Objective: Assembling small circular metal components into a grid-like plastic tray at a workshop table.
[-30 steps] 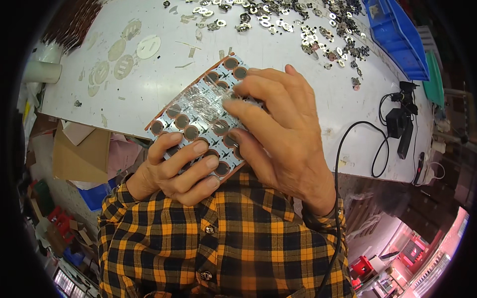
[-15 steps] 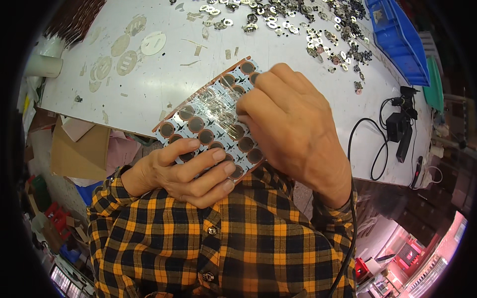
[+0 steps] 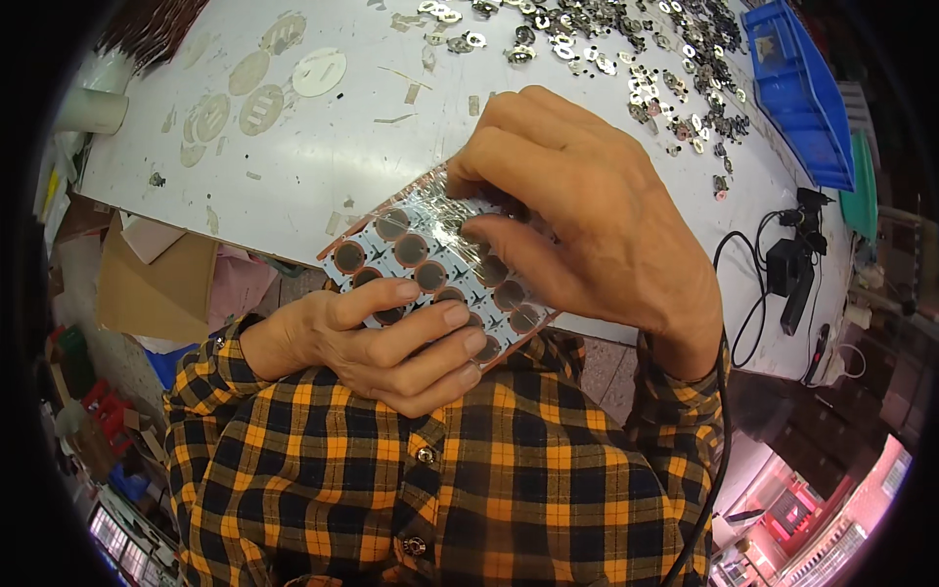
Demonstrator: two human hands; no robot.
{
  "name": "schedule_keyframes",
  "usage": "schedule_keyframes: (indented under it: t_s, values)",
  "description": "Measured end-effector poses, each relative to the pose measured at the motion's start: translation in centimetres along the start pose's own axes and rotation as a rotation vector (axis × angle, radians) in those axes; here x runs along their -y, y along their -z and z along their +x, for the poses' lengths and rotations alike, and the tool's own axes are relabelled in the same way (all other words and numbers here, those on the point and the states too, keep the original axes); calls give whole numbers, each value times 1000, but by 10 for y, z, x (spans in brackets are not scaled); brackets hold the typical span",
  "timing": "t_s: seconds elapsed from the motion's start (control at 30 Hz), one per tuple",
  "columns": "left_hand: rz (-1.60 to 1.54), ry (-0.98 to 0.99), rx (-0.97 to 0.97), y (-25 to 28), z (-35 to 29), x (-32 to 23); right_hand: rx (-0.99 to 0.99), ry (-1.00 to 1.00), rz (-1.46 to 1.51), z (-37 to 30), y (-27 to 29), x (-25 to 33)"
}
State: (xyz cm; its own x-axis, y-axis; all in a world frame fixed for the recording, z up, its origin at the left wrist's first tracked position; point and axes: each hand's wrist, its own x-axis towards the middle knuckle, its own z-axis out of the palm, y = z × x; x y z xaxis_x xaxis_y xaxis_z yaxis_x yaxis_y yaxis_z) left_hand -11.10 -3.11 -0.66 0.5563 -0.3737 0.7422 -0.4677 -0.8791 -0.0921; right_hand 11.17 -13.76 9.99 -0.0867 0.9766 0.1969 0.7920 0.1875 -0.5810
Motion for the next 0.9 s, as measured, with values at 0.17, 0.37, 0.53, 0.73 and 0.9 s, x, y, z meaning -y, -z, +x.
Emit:
schedule_keyframes:
  t_s: [0.17, 0.37, 0.53, 0.73, 0.9]
  values:
    - [-2, -20, 6, 1, -1, 1, 149, -42, 25, 4, 4, 3]
    - [22, -17, 3, -1, -1, 0, 60, -17, -66, 3, -2, 13]
    - [-7, -20, 16, 4, -1, 4, 92, 84, -385, 1, -5, 38]
    - [-48, 12, -66, -1, 1, 1, 155, 148, -456, 13, -6, 38]
    - [-34, -12, -51, -6, 0, 3, 12, 165, -321, 22, 7, -12]
